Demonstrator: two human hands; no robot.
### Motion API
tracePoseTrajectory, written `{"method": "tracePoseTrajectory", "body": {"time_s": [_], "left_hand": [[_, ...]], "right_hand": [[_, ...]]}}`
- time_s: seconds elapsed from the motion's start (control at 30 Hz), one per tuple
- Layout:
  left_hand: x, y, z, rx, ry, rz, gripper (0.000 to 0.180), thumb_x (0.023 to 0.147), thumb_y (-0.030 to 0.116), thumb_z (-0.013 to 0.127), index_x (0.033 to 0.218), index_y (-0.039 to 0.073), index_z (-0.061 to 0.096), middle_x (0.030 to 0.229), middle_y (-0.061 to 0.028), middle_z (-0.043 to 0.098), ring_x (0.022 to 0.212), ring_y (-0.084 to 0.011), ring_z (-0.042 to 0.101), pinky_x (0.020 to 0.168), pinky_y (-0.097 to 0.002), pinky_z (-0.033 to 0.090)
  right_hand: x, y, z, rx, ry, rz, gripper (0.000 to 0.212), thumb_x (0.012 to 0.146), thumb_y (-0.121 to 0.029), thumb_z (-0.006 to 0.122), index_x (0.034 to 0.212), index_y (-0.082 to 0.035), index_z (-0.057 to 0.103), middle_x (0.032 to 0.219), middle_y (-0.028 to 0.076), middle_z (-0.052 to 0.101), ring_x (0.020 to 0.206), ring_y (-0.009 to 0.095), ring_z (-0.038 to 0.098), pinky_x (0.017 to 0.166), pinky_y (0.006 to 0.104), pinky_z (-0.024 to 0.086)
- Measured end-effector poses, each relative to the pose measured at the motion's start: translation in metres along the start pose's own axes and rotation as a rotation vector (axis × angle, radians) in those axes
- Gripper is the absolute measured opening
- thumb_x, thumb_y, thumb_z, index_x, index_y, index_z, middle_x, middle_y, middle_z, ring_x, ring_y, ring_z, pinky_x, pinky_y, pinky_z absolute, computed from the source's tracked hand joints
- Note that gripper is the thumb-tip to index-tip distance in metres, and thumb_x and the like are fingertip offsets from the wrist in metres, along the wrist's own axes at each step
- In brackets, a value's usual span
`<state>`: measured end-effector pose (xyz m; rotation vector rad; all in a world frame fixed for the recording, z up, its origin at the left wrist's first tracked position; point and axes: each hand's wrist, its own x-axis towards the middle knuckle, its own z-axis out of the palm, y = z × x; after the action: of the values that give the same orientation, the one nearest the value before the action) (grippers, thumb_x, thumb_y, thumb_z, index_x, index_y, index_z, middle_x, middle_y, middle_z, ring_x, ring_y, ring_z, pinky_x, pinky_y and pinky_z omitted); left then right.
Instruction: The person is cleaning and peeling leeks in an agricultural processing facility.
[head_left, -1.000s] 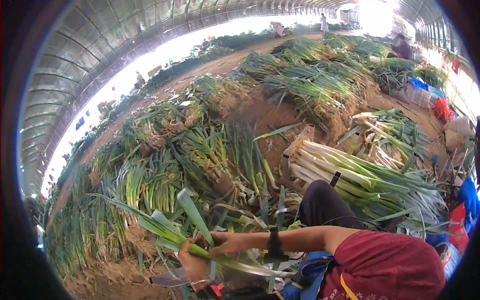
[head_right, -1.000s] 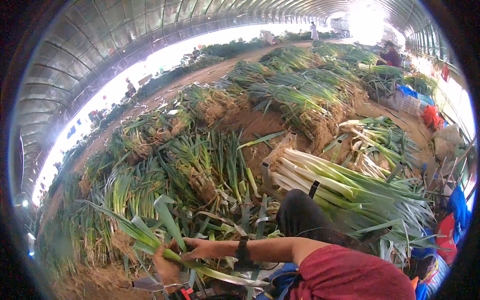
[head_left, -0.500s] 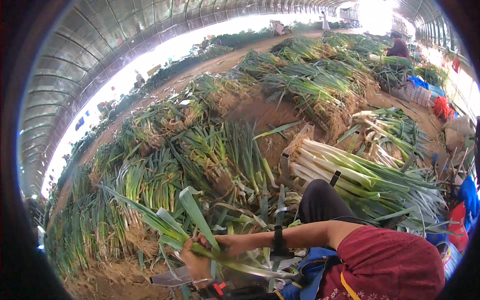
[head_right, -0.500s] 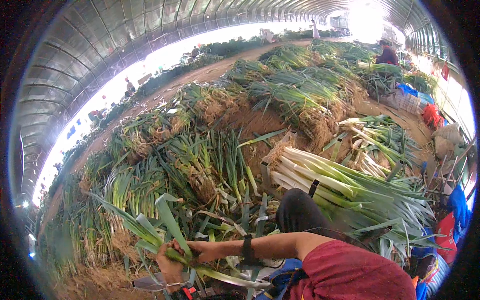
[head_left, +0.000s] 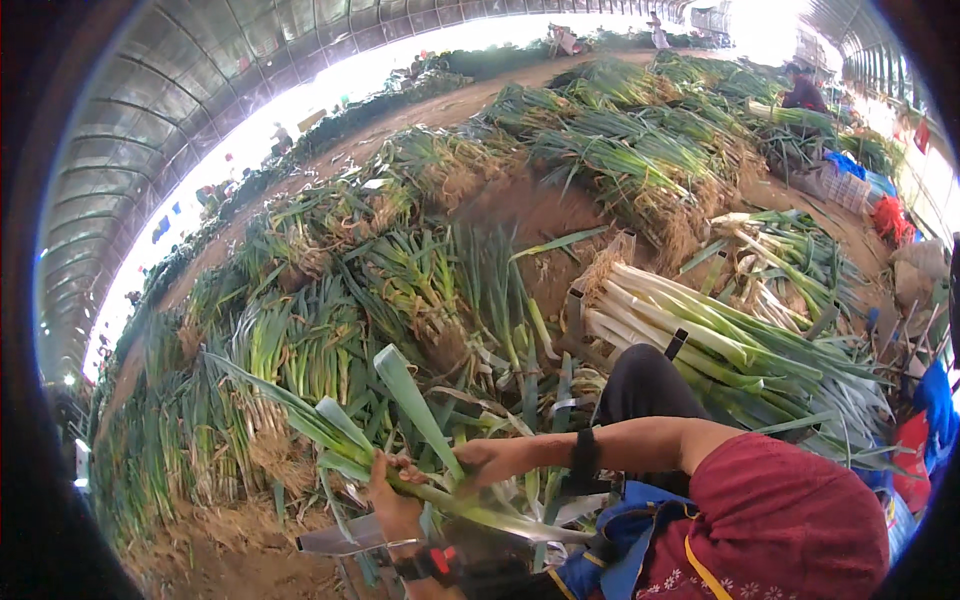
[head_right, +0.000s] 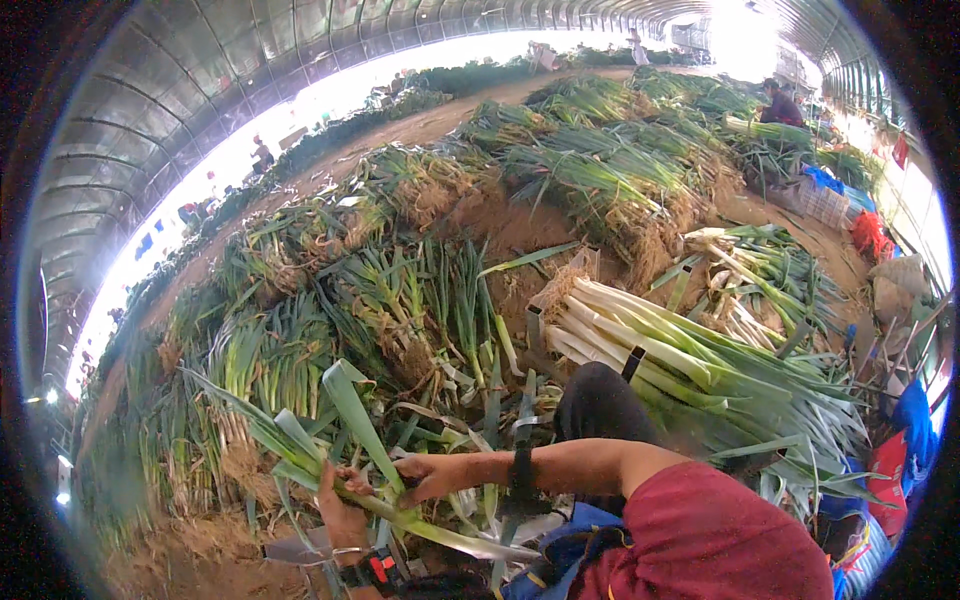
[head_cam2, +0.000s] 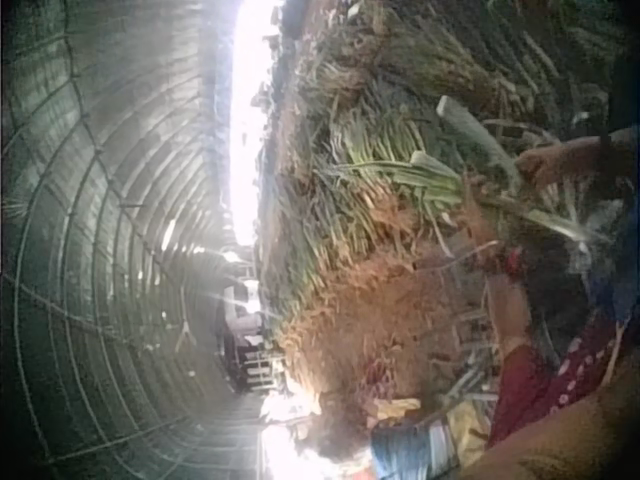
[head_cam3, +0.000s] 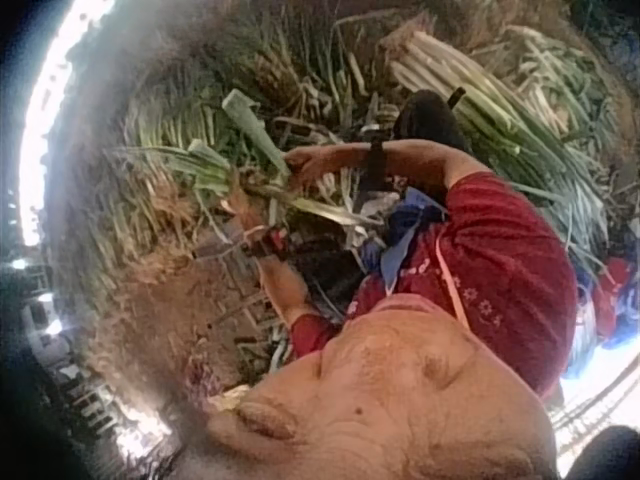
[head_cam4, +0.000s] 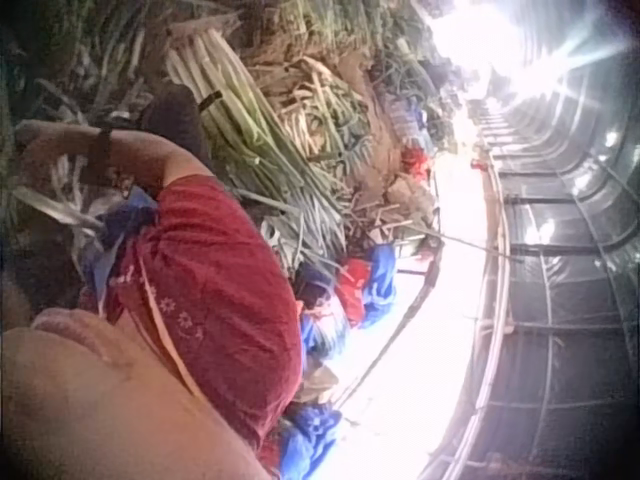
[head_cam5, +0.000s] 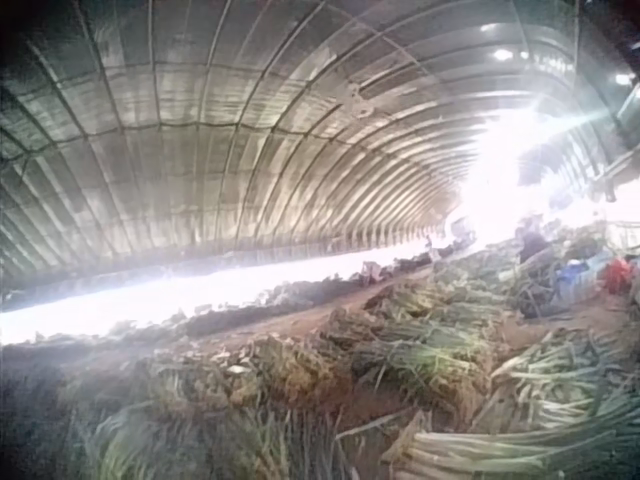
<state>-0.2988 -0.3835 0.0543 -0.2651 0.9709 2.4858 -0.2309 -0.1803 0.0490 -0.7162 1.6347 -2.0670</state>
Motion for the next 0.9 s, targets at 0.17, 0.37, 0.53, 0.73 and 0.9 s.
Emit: {"method": "tracePoseTrajectory", "body": {"time_s": [0.17,0.37,0.53,0.73,0.9], "left_hand": [[-0.005,0.009,0.0,-0.004,-0.002,0.05,0.025,0.089,0.03,0.059,0.076,0.011,0.049,0.07,0.0005,0.05,0.053,-0.0074,0.044,0.051,-0.0233,0.036],[-0.012,0.034,-0.006,0.059,-0.074,0.198,0.024,0.089,0.031,0.057,0.077,0.013,0.047,0.066,0.0031,0.045,0.054,-0.0059,0.039,0.047,-0.0209,0.032],[-0.039,0.08,-0.029,0.077,0.093,0.287,0.035,0.089,0.034,0.057,0.065,0.017,0.038,0.055,0.0048,0.032,0.046,-0.0062,0.031,0.041,-0.0234,0.03],[-0.041,0.094,-0.027,-0.062,-0.093,0.397,0.033,0.09,0.033,0.057,0.066,0.015,0.044,0.061,0.0016,0.041,0.047,-0.0064,0.032,0.047,-0.0222,0.03],[-0.066,0.116,-0.056,-0.062,-0.132,0.507,0.036,0.091,0.035,0.056,0.065,0.01,0.05,0.063,-0.0005,0.048,0.048,-0.0066,0.035,0.049,-0.0226,0.031]], "right_hand": [[-0.025,-0.014,-0.005,0.063,-0.06,0.062,0.044,0.083,-0.012,0.066,0.122,0.001,0.048,0.107,0.004,0.061,0.099,0.009,0.051,0.087,0.0277,0.042],[-0.044,-0.037,-0.004,0.007,-0.037,0.036,0.029,0.085,-0.009,0.064,0.11,-0.001,0.053,0.099,0.003,0.06,0.094,0.01,0.053,0.083,0.0281,0.043],[-0.045,-0.045,-0.02,-0.149,-0.007,0.032,0.027,0.085,-0.007,0.062,0.11,-0.002,0.054,0.101,0.001,0.059,0.097,0.011,0.051,0.084,0.0304,0.044],[-0.076,-0.073,-0.045,-0.132,0.376,0.012,0.027,0.084,-0.013,0.063,0.109,-0.002,0.057,0.1,0.004,0.062,0.094,0.013,0.056,0.086,0.0294,0.044],[-0.065,-0.068,-0.069,0.042,0.523,-0.079,0.028,0.082,-0.014,0.062,0.107,-0.003,0.056,0.094,0.003,0.059,0.087,0.012,0.056,0.078,0.0272,0.045]]}}
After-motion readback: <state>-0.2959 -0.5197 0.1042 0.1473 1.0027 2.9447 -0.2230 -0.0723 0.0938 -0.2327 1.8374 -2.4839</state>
